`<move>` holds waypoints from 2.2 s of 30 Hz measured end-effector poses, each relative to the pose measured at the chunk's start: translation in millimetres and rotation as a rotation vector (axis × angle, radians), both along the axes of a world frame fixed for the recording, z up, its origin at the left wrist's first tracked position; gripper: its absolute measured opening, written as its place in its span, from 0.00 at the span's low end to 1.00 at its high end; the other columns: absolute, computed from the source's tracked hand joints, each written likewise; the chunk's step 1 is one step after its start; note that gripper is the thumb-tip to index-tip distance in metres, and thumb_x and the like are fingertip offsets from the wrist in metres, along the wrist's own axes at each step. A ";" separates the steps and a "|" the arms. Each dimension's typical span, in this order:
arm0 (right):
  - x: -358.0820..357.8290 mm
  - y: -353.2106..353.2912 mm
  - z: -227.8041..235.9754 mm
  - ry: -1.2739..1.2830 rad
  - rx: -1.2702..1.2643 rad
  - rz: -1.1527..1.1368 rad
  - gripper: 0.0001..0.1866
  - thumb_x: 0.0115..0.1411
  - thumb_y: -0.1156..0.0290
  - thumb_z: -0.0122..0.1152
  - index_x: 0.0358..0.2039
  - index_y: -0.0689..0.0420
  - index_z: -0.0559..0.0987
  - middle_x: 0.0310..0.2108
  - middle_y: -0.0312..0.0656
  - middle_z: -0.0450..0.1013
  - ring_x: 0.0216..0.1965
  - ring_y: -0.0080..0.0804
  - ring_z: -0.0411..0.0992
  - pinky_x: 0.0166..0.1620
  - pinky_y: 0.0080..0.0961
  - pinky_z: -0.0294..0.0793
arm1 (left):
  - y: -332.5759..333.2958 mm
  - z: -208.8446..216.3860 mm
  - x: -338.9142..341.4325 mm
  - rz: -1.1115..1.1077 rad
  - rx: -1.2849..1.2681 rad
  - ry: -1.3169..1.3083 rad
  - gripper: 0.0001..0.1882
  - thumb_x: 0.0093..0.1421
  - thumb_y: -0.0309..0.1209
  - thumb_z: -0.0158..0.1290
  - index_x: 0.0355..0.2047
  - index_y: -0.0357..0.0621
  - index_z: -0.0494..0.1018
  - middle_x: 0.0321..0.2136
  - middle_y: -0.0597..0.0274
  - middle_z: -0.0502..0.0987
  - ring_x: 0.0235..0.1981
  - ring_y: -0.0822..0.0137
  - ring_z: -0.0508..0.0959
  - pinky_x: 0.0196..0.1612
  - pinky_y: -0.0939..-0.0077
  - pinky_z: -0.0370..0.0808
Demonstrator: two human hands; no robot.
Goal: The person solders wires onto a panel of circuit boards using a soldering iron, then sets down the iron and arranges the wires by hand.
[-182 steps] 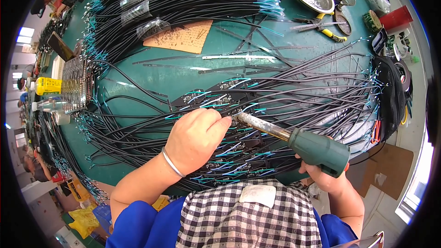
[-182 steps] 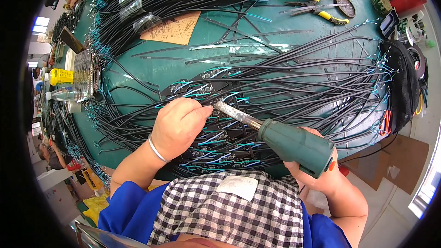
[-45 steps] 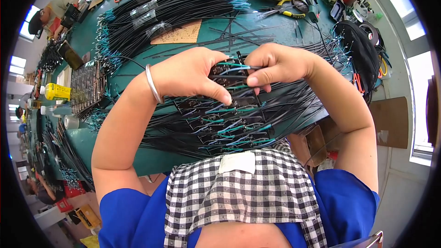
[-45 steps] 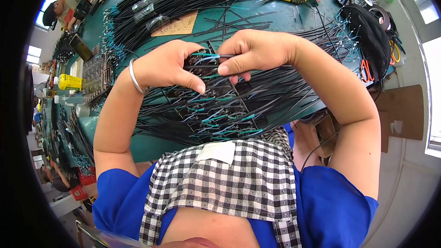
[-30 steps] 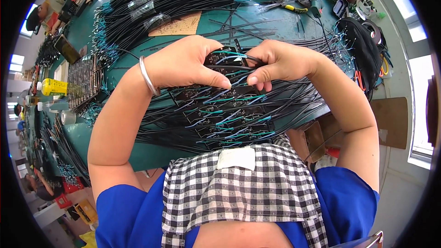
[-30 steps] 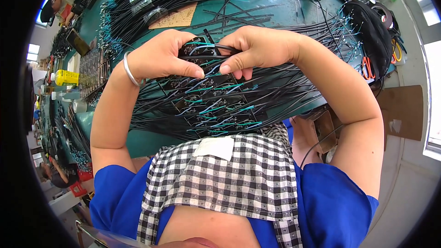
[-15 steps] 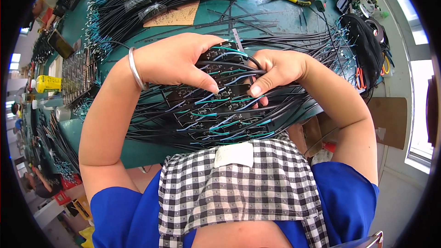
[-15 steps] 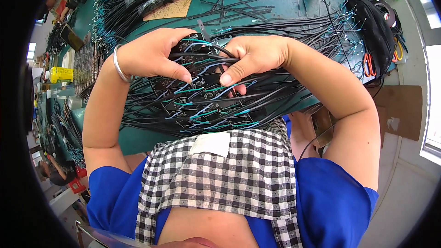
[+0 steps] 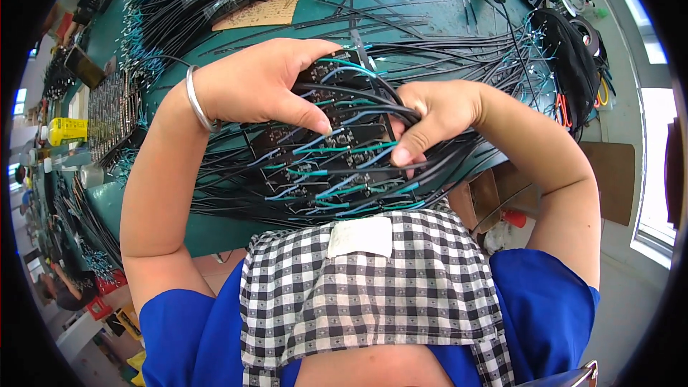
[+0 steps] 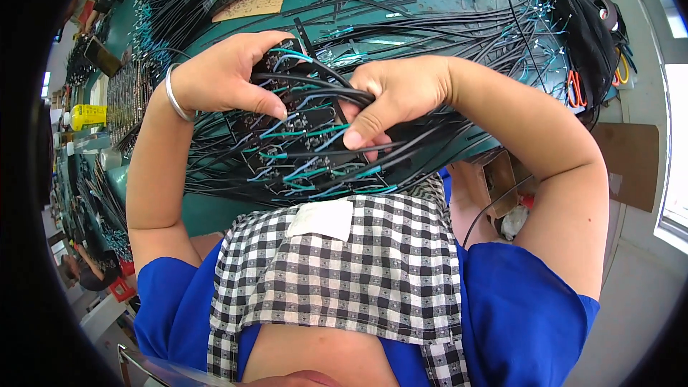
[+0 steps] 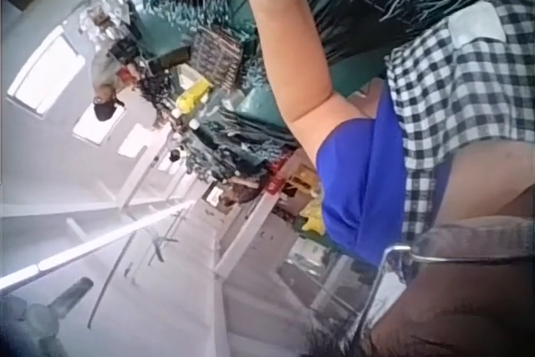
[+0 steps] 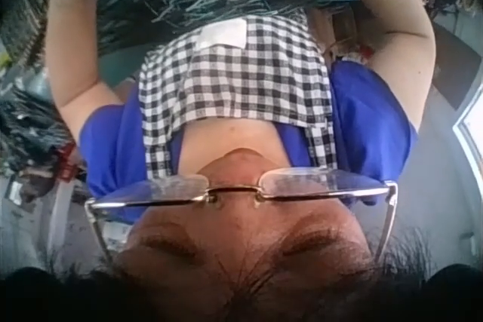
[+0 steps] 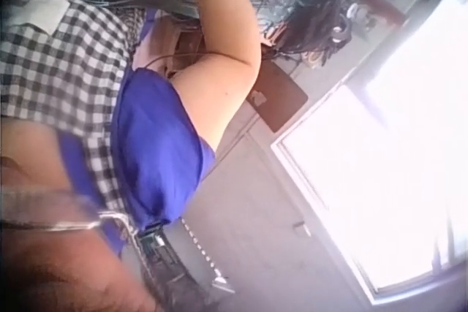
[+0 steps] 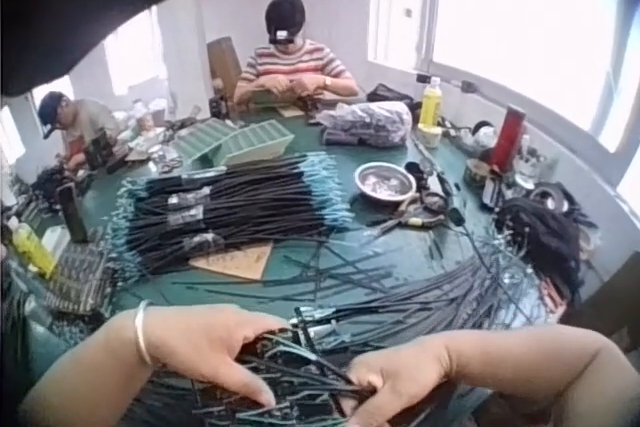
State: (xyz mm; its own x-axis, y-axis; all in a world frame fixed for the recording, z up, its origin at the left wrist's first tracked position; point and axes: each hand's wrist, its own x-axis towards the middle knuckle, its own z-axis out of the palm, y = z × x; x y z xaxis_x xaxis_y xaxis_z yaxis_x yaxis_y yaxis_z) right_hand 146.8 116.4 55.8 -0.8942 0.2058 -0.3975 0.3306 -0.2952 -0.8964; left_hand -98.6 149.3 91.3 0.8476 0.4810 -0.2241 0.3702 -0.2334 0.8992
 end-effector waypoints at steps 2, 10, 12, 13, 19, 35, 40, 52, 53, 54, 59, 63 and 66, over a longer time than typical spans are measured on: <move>-4.8 -1.5 -0.8 0.060 -0.053 0.051 0.17 0.55 0.62 0.66 0.23 0.63 0.74 0.21 0.41 0.75 0.24 0.25 0.73 0.31 0.21 0.72 | -0.3 3.5 -3.4 -0.018 0.055 0.009 0.37 0.40 0.30 0.69 0.51 0.34 0.66 0.40 0.61 0.75 0.41 0.74 0.72 0.48 0.79 0.69; 25.9 24.9 -49.3 -0.011 -0.161 -0.140 0.20 0.52 0.58 0.67 0.33 0.63 0.74 0.32 0.45 0.76 0.29 0.27 0.75 0.33 0.23 0.77 | -73.0 -28.6 -9.9 0.267 1.114 0.267 0.47 0.46 0.55 0.58 0.63 0.51 0.56 0.64 0.53 0.53 0.65 0.46 0.51 0.63 0.48 0.48; 25.9 20.3 -47.7 -0.066 -0.226 -0.116 0.19 0.52 0.61 0.67 0.34 0.63 0.74 0.31 0.46 0.76 0.29 0.28 0.76 0.33 0.23 0.77 | -102.3 -71.0 -7.3 0.222 1.080 0.428 0.45 0.49 0.62 0.51 0.64 0.55 0.55 0.66 0.54 0.50 0.66 0.48 0.47 0.63 0.44 0.43; 25.1 16.9 -51.7 -0.117 -0.283 -0.093 0.17 0.52 0.63 0.68 0.34 0.63 0.75 0.31 0.46 0.76 0.29 0.29 0.76 0.34 0.23 0.78 | -109.8 -92.9 -6.1 0.234 1.055 0.503 0.45 0.51 0.64 0.47 0.64 0.57 0.54 0.66 0.55 0.49 0.67 0.48 0.46 0.63 0.43 0.41; 19.2 3.9 -73.7 -0.453 -0.250 -0.213 0.12 0.55 0.70 0.64 0.31 0.66 0.74 0.26 0.45 0.76 0.26 0.27 0.76 0.28 0.17 0.77 | -105.1 -133.8 -5.7 0.314 1.052 0.624 0.42 0.57 0.63 0.40 0.65 0.52 0.53 0.66 0.55 0.50 0.67 0.49 0.47 0.64 0.46 0.40; -1.9 -8.8 -60.6 0.035 -0.376 -0.298 0.20 0.56 0.58 0.64 0.35 0.64 0.75 0.29 0.45 0.76 0.29 0.33 0.77 0.36 0.27 0.80 | -104.2 -129.5 -34.9 0.453 1.035 0.443 0.40 0.58 0.66 0.33 0.66 0.62 0.51 0.67 0.60 0.46 0.67 0.49 0.45 0.65 0.50 0.43; 21.2 -10.7 -84.7 -0.211 -0.489 -0.056 0.29 0.47 0.58 0.73 0.42 0.65 0.73 0.37 0.48 0.75 0.37 0.35 0.76 0.42 0.31 0.77 | -101.7 -144.3 -22.8 0.433 1.069 0.499 0.44 0.51 0.67 0.45 0.65 0.64 0.53 0.67 0.65 0.49 0.67 0.51 0.47 0.64 0.50 0.46; 32.3 -30.1 -119.8 -0.476 -0.330 -0.018 0.13 0.48 0.64 0.71 0.26 0.58 0.76 0.19 0.33 0.69 0.15 0.17 0.61 0.20 0.15 0.57 | -92.8 -172.1 -11.6 0.412 1.069 0.561 0.47 0.50 0.69 0.43 0.64 0.58 0.54 0.66 0.60 0.51 0.66 0.50 0.48 0.64 0.49 0.45; 29.9 -34.2 -114.3 -0.478 -0.332 -0.018 0.13 0.48 0.64 0.71 0.26 0.58 0.76 0.19 0.33 0.69 0.15 0.17 0.61 0.20 0.15 0.57 | -93.1 -173.0 -12.6 0.409 1.072 0.563 0.47 0.50 0.69 0.43 0.64 0.58 0.54 0.66 0.60 0.50 0.66 0.50 0.48 0.64 0.49 0.45; 23.1 -36.8 -100.9 -0.513 -0.216 -0.114 0.13 0.48 0.65 0.70 0.25 0.58 0.76 0.19 0.32 0.68 0.17 0.17 0.62 0.22 0.16 0.59 | -92.7 -172.8 -15.0 0.413 1.078 0.567 0.47 0.50 0.69 0.43 0.64 0.57 0.54 0.66 0.60 0.50 0.66 0.50 0.48 0.64 0.49 0.45; 12.0 -50.1 -81.2 -0.390 -0.057 -0.343 0.11 0.49 0.67 0.68 0.23 0.58 0.75 0.20 0.29 0.66 0.24 0.17 0.62 0.27 0.20 0.62 | -95.4 -164.8 -25.1 0.467 1.056 0.516 0.47 0.47 0.68 0.48 0.64 0.60 0.55 0.66 0.61 0.50 0.66 0.50 0.49 0.64 0.50 0.45; 11.0 -39.5 -68.6 -0.472 -0.041 -0.194 0.11 0.50 0.66 0.68 0.22 0.57 0.74 0.16 0.28 0.64 0.18 0.16 0.60 0.21 0.17 0.59 | -97.9 -160.0 -26.3 0.479 1.040 0.485 0.47 0.48 0.67 0.48 0.64 0.59 0.55 0.66 0.60 0.50 0.65 0.49 0.50 0.64 0.49 0.46; 13.9 -39.1 -76.9 -0.300 -0.109 -0.195 0.12 0.50 0.65 0.68 0.22 0.57 0.74 0.14 0.29 0.63 0.16 0.17 0.59 0.20 0.17 0.58 | -96.4 -157.9 -26.8 0.493 1.052 0.459 0.46 0.49 0.67 0.47 0.64 0.59 0.55 0.66 0.60 0.51 0.65 0.49 0.50 0.64 0.49 0.46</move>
State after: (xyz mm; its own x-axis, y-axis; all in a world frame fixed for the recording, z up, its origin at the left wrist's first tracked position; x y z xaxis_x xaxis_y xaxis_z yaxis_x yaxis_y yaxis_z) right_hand 160.7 77.3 -21.1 -0.6830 0.3030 -0.6646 0.5018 -0.4665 -0.7284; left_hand -125.5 52.9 -66.6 0.4714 0.8502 0.2344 0.8525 -0.5074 0.1260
